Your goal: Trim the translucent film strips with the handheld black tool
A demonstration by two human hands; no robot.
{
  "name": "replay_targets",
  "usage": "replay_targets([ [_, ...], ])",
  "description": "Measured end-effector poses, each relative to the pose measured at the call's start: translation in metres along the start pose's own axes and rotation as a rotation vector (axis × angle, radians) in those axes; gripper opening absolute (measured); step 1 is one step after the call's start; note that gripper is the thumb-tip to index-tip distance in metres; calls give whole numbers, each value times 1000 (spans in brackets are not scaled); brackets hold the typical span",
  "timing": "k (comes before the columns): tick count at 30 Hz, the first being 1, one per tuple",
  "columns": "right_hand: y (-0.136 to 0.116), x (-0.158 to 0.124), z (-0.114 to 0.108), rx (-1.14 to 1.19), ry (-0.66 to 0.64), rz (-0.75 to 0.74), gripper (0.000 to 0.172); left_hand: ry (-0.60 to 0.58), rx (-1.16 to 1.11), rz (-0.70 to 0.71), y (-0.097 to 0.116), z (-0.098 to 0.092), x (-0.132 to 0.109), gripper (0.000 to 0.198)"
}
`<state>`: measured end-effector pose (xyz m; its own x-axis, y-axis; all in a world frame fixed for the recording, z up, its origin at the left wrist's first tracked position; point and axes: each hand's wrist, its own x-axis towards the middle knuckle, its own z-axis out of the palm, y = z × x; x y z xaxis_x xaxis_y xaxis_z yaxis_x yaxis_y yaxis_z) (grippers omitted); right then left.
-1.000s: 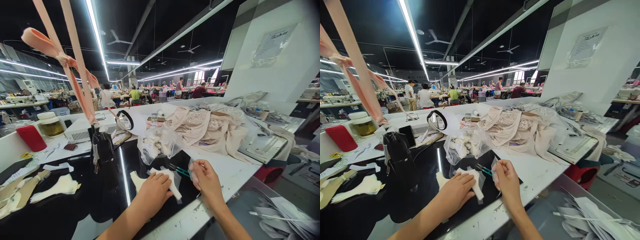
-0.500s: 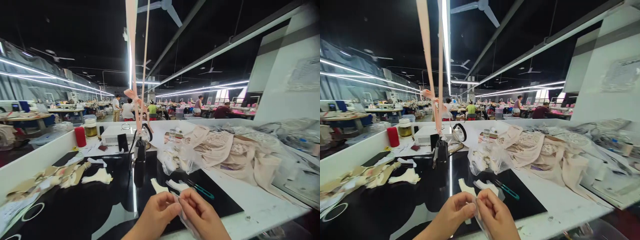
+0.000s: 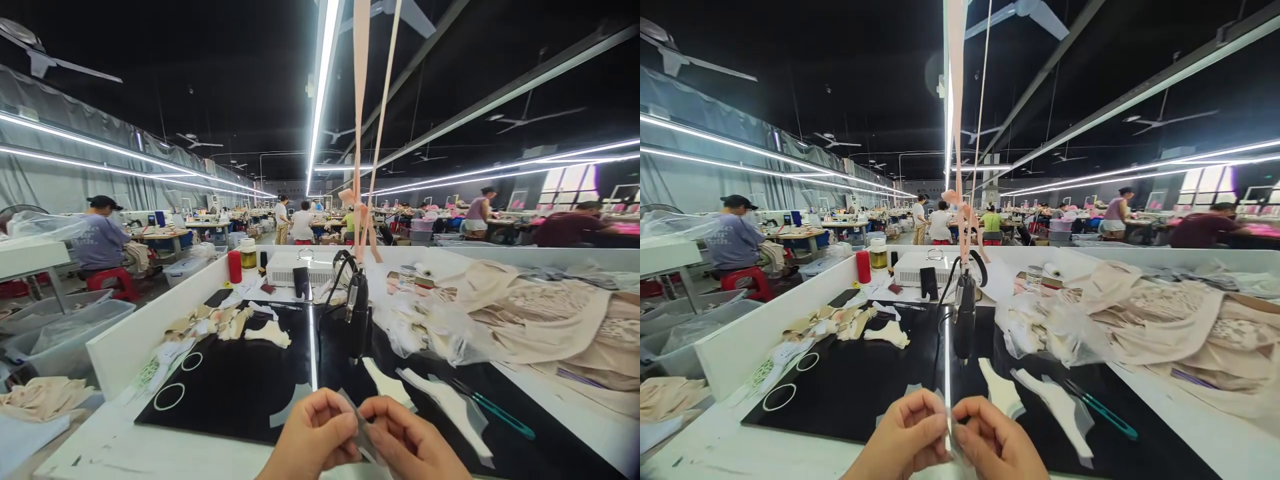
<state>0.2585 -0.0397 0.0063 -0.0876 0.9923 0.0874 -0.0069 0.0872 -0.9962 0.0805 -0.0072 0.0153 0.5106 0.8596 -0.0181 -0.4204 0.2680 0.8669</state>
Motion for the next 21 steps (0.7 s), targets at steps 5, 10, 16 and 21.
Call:
replay_targets([
  [5, 8, 2, 4, 122, -83, 83, 56, 114, 20, 52, 12, -5, -12, 50],
  [10, 27, 5, -3, -34, -84, 87, 59, 190, 83, 23, 17, -12, -14, 53],
  [16, 37, 13, -9, -81, -102, 145, 54, 237, 121, -8, 17, -30, -11, 58],
  [21, 24, 16, -5, -106, -49, 221, 55, 285, 136, -6, 21, -45, -10, 57],
])
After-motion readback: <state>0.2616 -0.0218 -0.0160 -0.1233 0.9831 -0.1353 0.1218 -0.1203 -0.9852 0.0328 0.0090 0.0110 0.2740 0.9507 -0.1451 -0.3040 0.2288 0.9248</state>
